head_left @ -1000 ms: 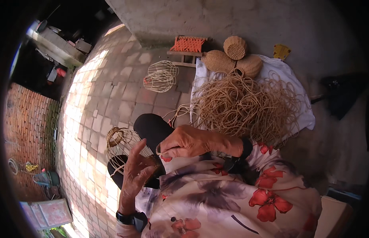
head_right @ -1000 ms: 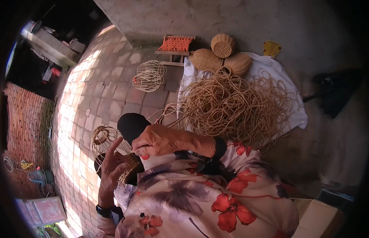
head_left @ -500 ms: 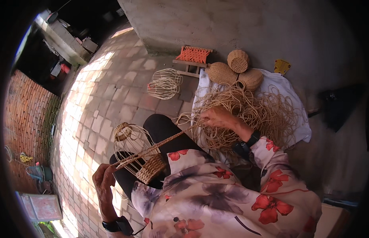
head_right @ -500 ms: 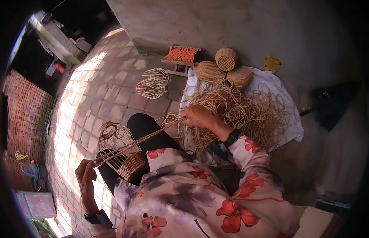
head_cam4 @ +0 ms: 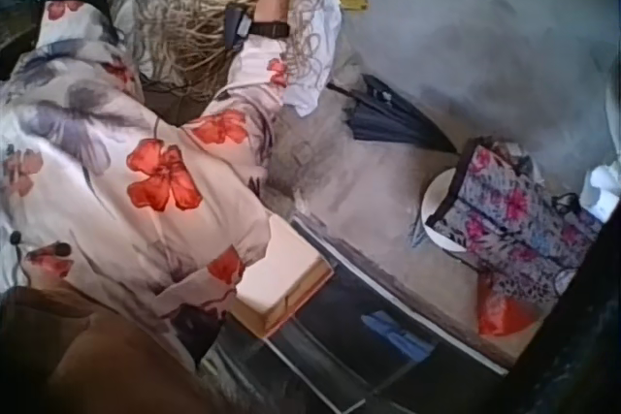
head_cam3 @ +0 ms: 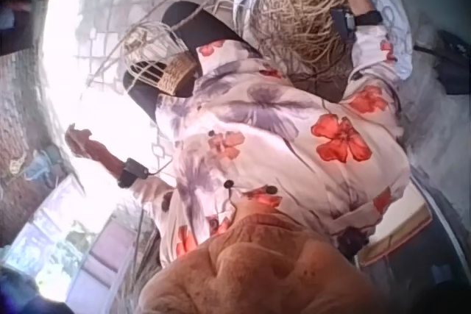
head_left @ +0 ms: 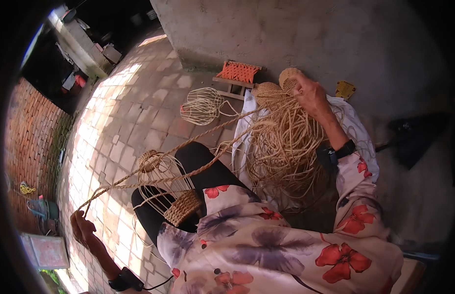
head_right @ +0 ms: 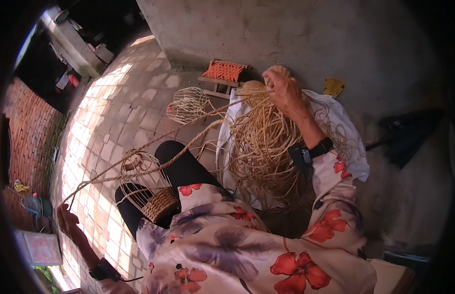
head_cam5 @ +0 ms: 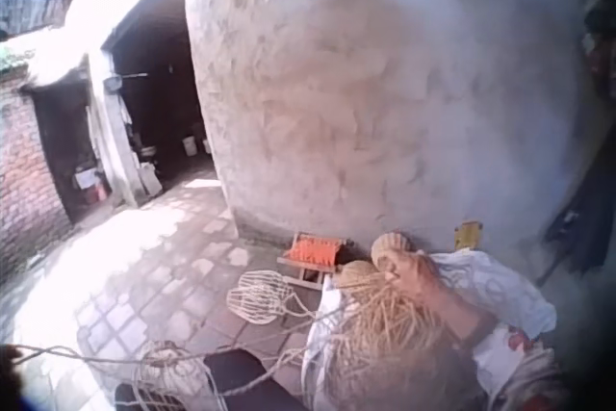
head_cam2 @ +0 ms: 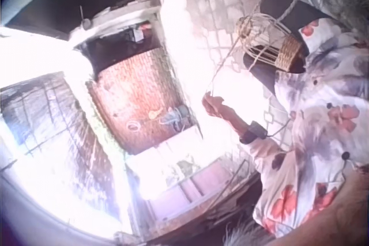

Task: Manually weaving a small wicker or bamboo basket structure using long strands of material.

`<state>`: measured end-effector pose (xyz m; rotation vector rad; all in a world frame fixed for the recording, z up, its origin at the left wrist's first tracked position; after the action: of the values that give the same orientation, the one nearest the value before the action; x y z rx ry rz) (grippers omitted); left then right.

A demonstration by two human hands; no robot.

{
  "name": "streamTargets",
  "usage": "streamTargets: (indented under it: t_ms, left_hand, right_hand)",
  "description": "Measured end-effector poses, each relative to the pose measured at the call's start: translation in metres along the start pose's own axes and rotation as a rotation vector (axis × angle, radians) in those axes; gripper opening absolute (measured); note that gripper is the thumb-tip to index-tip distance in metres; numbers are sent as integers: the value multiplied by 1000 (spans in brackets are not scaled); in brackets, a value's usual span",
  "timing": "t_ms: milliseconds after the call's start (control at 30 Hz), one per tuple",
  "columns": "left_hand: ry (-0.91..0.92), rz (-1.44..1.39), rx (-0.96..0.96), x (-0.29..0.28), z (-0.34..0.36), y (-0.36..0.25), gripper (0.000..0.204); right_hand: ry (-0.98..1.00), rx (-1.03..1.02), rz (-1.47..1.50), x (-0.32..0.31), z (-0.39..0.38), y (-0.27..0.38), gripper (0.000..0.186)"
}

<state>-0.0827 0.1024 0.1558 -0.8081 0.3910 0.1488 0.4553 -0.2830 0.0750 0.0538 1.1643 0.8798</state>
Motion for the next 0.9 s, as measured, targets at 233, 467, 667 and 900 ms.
streamTargets:
  t_ms: [233,467,667,900]
  left_hand:
    - [442,133,-12,-12,-20,-1,27]
    - [14,113,26,-28,-25,-6,28]
    - [172,17,75,-24,-32,-2,26]
    - [293,197,63,-24,-28,11,27]
  right_hand:
    - [108,103,350,56,-41,5,38]
    - [783,419,31,190,-132,-82,94]
    - [456,453,181,237,-153,-53,103]
    - [510,540,370,314,-153,-80,43]
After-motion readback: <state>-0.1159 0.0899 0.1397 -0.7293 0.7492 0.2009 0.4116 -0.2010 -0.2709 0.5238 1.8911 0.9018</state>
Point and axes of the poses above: each hand's wrist, its own z-axis towards the middle knuckle, its own x-axis out of the palm, y = z × x, the point moved 2 cm from there along z, towards the middle knuckle, and after that the axes turned 10 degrees about x, right-handed, at the moved point
